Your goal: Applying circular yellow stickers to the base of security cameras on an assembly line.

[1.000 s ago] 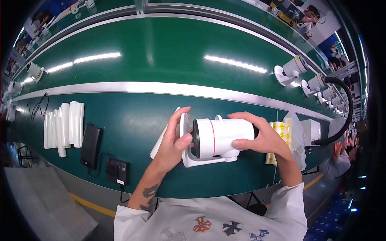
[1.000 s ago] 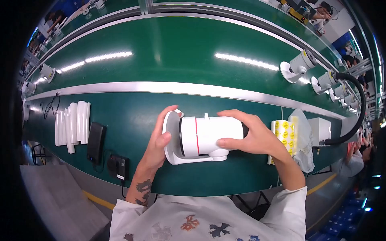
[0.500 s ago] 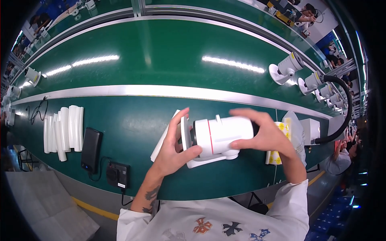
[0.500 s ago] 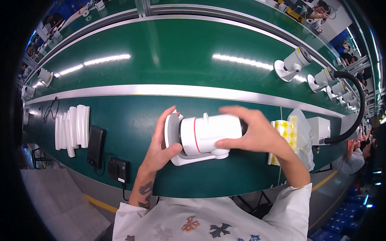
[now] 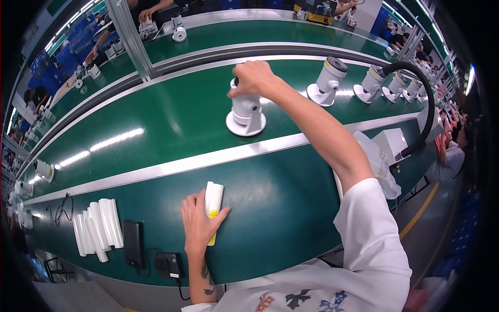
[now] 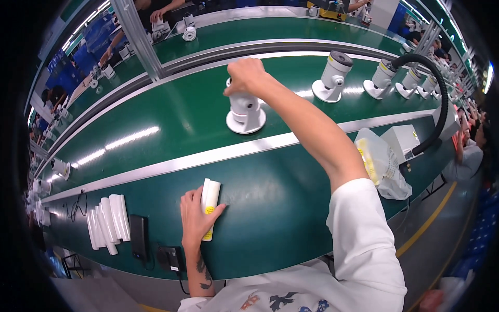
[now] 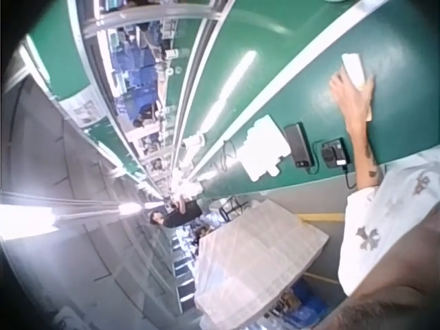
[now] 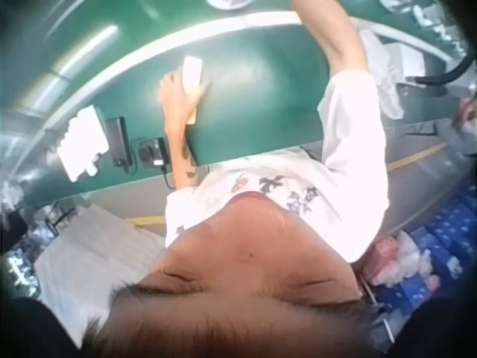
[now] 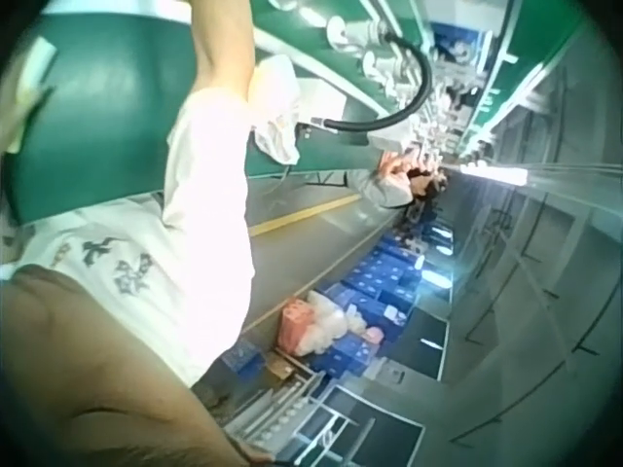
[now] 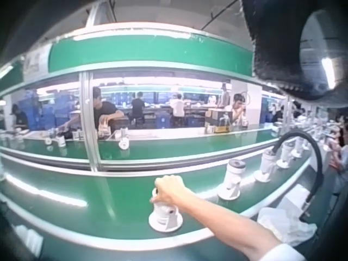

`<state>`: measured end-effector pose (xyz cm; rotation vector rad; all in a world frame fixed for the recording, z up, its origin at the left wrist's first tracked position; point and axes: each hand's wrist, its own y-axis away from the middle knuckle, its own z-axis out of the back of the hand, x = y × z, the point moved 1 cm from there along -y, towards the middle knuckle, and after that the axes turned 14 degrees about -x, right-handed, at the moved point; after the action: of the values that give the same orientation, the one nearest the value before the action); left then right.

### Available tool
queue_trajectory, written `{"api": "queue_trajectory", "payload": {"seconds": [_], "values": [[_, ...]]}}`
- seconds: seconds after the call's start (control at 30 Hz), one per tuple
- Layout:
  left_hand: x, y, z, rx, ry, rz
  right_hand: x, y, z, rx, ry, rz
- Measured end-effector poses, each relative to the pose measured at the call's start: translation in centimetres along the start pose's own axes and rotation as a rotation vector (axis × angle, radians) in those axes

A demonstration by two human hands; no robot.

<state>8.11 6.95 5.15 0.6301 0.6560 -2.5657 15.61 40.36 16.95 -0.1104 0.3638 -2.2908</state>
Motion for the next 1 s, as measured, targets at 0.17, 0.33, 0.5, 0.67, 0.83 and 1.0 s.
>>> {"api": "queue_trajectory", "payload": {"seconds": [0.17,0.33,0.5,0.67,0.83,1.0], "values": [[1.4,0.2,0.4,0.014,0.067,0.031,-1.3,2.9,-1.1,-0.231,-0.378,-0.203],[1.2,-0.4,0.1,0.027,0.936,0.506,-16.8,9.8,-8.8,-1.311,-0.499,-0.998],[0.0,0.2,-0.2,0.236,1.433,0.706,-26.0,13.5,-13.7,-0.485,-0.822,-1.228],[0.1,0.6,-2.2,0.34,1.723,0.765,-27.2,14.6,-13.7,-0.546,-0.377,-1.115],[0.8,0.5,-0.8,0.296,1.822,0.771,-11.3,16.8,-2.7,-0.471,-0.623,-0.867],[-0.2,-0.6,-0.4,0.213,1.83,0.721,-1.8,28.1,-0.4,-0.407,-0.848,-0.437]]}}
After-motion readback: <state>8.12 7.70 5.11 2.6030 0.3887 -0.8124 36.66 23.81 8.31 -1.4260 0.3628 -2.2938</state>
